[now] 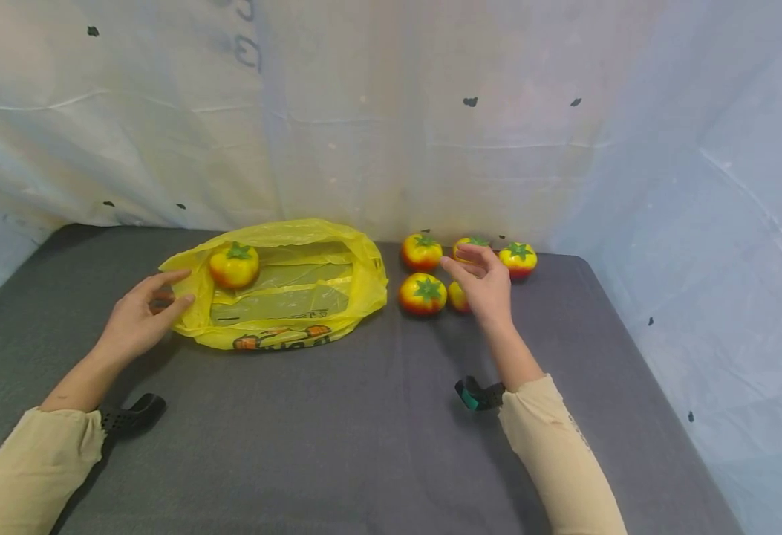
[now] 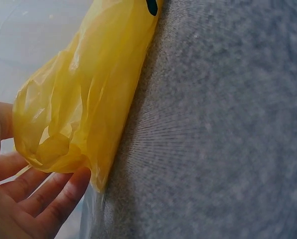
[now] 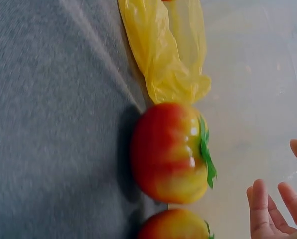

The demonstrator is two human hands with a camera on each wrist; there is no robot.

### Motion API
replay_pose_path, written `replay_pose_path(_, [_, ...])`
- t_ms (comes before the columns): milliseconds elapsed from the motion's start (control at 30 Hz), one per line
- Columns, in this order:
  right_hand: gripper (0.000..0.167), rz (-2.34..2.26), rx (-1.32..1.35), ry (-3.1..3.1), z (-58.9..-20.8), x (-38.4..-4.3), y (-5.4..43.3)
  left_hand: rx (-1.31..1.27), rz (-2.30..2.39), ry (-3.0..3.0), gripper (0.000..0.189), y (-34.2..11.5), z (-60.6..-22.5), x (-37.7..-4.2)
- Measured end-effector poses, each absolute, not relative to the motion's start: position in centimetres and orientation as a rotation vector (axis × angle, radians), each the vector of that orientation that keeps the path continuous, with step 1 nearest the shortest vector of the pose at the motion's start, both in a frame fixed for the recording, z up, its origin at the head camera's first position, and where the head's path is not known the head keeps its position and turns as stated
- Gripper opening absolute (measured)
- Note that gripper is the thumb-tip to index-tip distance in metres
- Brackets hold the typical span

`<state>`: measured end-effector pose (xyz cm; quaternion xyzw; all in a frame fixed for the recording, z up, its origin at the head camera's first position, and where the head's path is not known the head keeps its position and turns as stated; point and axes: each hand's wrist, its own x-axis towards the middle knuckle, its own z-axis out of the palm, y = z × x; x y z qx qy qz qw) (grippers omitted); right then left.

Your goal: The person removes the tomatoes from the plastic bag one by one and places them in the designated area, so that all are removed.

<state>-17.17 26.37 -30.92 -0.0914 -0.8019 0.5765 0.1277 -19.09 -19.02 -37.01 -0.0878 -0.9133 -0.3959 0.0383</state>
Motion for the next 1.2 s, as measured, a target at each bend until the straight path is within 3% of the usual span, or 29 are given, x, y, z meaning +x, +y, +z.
replay_pose_path(1200, [0.044, 1.822, -0.012, -2.400, -33.7, -19.7, 18.1, -0.260, -1.219, -2.802, 0.051, -19.1, -37.0, -19.1])
